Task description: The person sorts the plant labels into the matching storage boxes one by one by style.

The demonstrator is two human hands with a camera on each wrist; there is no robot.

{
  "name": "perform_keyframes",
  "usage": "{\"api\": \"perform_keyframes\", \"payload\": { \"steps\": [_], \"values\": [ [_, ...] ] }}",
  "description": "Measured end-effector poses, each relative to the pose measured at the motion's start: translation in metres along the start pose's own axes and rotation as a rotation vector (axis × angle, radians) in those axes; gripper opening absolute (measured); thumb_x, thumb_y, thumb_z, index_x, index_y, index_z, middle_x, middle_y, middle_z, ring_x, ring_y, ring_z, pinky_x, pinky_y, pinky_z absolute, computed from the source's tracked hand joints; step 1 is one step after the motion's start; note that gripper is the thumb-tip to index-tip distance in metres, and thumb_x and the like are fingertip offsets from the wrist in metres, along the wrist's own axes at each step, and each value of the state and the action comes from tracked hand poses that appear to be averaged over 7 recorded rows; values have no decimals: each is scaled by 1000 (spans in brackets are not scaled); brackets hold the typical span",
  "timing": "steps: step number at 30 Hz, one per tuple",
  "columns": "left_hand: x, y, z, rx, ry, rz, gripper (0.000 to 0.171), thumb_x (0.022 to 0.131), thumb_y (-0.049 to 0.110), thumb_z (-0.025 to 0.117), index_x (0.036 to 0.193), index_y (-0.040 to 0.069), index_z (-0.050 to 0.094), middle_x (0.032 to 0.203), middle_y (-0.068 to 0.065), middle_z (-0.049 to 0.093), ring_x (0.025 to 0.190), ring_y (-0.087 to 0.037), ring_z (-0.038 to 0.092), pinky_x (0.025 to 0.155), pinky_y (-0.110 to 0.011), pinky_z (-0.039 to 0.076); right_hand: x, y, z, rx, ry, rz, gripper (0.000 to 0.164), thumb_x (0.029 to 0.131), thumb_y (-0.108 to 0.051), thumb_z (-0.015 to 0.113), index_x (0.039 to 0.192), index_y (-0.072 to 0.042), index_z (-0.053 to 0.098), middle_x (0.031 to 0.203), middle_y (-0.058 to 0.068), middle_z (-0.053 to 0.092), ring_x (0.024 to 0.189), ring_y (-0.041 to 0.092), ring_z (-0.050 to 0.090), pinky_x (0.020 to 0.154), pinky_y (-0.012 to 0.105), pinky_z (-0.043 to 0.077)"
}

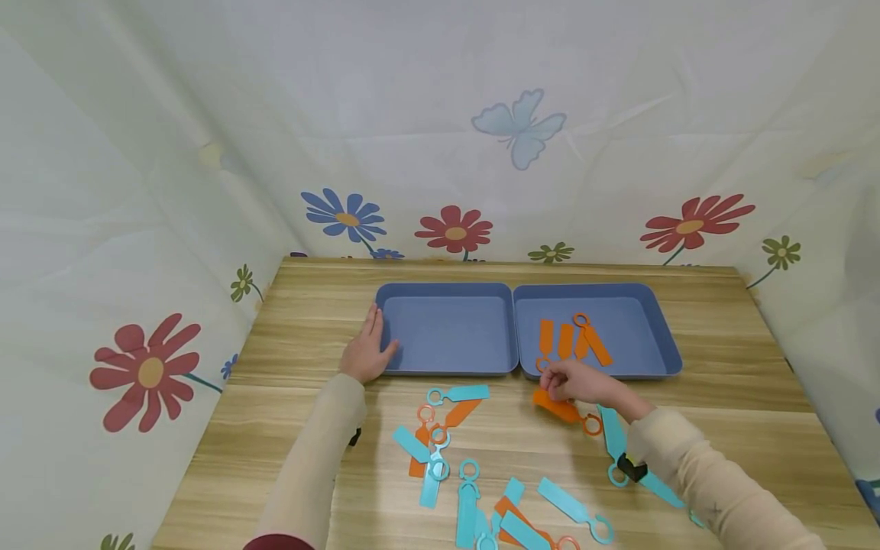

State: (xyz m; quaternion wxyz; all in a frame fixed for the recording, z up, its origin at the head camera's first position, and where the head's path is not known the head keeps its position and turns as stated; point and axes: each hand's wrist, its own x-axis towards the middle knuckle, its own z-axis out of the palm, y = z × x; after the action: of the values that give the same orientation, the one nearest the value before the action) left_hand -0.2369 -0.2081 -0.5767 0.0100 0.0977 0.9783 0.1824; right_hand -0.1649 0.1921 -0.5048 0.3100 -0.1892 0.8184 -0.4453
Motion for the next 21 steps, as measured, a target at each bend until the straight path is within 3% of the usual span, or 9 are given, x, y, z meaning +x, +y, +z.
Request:
{"api": "perform_keyframes", "payload": {
  "steps": [9,12,21],
  "values": [
    [1,0,-1,2,-6,0,73,90,45,39,142,3,10,150,-7,-1,103,-35,53,80,-44,44,0,-4,-21,252,133,99,33,84,1,52,114,11,44,76,4,54,61,13,51,56,31,47],
    [0,1,-2,3,-8,-3,73,89,45,39,142,4,10,150,-7,0,102,-35,54,79,-44,44,1,-1,-29,345,192,134,40,85,0,52,122,10,38,75,0,53,61,11,53,58,27,49],
    [-1,2,-4,-5,-23,-6,73,90,44,40,142,4,10,150,-7,-1,105,-35,52,80,-44,44,-3,5,-43,577,365,159,38,87,0,49,122,5,34,75,-1,58,61,11,59,62,26,51]
  ]
}}
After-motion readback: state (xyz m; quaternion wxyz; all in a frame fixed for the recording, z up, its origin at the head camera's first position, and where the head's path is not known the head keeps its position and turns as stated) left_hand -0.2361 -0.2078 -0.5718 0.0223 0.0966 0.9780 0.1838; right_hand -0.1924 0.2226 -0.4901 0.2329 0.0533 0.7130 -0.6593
